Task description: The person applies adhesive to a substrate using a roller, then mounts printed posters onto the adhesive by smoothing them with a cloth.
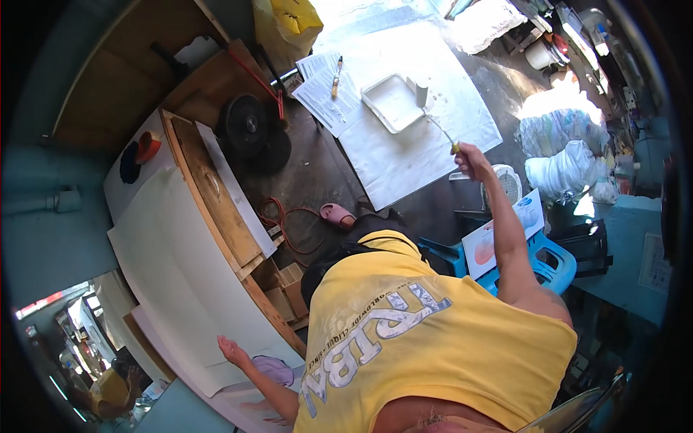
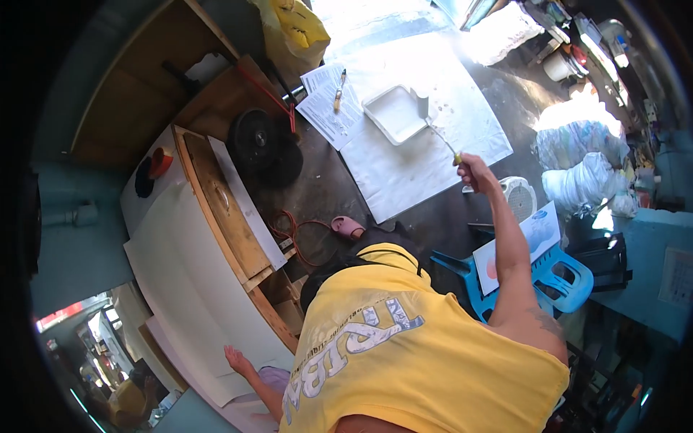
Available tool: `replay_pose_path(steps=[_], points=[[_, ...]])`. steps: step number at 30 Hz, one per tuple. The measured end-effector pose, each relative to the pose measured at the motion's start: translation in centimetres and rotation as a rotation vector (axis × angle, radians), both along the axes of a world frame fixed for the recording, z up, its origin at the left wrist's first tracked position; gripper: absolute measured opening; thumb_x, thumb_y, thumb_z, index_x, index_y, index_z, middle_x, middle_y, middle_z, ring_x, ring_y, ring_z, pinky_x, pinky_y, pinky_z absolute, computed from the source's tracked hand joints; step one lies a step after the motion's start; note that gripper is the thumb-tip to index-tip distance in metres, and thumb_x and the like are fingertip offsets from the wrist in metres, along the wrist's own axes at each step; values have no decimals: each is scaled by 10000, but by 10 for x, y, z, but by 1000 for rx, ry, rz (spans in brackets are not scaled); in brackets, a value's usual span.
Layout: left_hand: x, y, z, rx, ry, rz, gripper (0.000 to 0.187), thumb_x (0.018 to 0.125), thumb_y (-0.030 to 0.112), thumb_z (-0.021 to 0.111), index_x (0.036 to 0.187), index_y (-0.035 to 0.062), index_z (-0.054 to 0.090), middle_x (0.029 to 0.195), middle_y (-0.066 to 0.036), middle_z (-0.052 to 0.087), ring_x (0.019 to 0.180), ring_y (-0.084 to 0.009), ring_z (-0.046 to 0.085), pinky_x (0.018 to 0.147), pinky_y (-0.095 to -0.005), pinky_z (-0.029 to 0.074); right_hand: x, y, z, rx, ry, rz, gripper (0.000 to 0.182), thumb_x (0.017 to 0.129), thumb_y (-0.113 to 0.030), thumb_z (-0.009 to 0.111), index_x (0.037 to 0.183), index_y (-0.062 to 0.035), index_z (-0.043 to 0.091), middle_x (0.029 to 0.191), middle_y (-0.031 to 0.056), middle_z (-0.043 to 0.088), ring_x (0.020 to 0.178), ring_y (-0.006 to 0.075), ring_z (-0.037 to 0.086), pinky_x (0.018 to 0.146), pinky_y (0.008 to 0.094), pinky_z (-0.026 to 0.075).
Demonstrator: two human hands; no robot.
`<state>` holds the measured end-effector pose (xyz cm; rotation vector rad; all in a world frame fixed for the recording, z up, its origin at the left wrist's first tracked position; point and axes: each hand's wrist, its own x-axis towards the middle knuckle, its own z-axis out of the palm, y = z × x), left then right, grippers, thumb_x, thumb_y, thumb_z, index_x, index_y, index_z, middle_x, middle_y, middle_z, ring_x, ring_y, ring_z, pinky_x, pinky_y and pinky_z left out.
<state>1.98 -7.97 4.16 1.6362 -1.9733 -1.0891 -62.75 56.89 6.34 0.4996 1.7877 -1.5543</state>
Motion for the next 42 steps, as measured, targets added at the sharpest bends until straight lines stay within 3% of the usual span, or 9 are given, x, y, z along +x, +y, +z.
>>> replay_pose_path(steps=[6, 11, 13, 16, 22, 24, 28, 36, 42], points=[[50, 28, -6, -73, -29, -28, 608, 918, -72, 468, 1514, 33, 413, 1489, -212, 509, 1351, -297, 518, 1112, -397, 410, 38, -6, -68, -682, -229, -144, 362, 1069, -414, 426, 1015, -86, 568, 610, -19, 431, 421, 83, 360, 357, 228, 311], [98, 30, -30, -137, -27, 20, 643, 860, -118, 517, 1491, -14, 443, 1484, -205, 521, 1378, -291, 503, 1166, -404, 369, 54, -32, -64, -731, -319, -285, 270, 1054, -337, 477, 952, -111, 584, 565, -46, 354, 387, 68, 304, 321, 210, 248], [107, 39, -19, -123, -40, 74, 638, 863, -105, 537, 1487, 4, 463, 1492, -173, 530, 1407, -258, 480, 1191, -373, 330, 47, -46, -56, -604, -184, -153, 255, 1059, -373, 488, 939, -171, 588, 570, -67, 351, 394, 52, 280, 326, 204, 228], [105, 55, 6, -171, -49, 118, 585, 902, -56, 547, 1478, 17, 472, 1466, -186, 550, 1384, -285, 505, 1165, -369, 359, 41, -108, 8, -406, 211, 280, 412, 1051, -443, 507, 1099, -46, 605, 694, -13, 486, 499, 62, 405, 407, 199, 317], [105, 93, 4, -247, -86, 242, 567, 900, -26, 562, 1460, 23, 488, 1443, -204, 562, 1356, -346, 521, 1138, -401, 389, -3, -336, 121, -2, 621, 1082, 427, 1054, -417, 518, 1057, -25, 686, 635, -32, 502, 517, 56, 450, 486, 235, 351], [102, 113, -6, -312, -73, 295, 563, 898, -20, 572, 1454, 17, 491, 1440, -203, 564, 1351, -352, 523, 1137, -406, 389, -30, -427, 118, 96, 885, 1291, 397, 1029, -373, 558, 1034, -7, 711, 622, 15, 545, 567, 87, 531, 530, 268, 411], [57, 165, 6, -349, -173, 484, 524, 901, -25, 569, 1422, 2, 521, 1418, -197, 583, 1328, -351, 540, 1129, -419, 395, -46, -618, 136, 218, 1552, 1572, 311, 958, -371, 620, 996, -86, 739, 793, 155, 701, 765, 320, 704, 717, 431, 530], [-77, 270, 2, -51, -420, 761, 467, 904, -18, 555, 1371, -12, 567, 1349, -199, 620, 1260, -378, 570, 1098, -453, 416, -19, -967, 134, 59, 1764, 2203, 215, 896, -332, 657, 915, -139, 750, 846, 125, 714, 831, 346, 692, 743, 447, 540], [-170, 345, -5, 350, -354, 866, 479, 878, 63, 582, 1348, -30, 584, 1342, -243, 608, 1267, -409, 557, 1115, -470, 398, 21, -1092, 110, -29, 1785, 2564, 166, 864, -272, 656, 820, -121, 706, 798, 104, 702, 761, 357, 668, 706, 449, 528]])
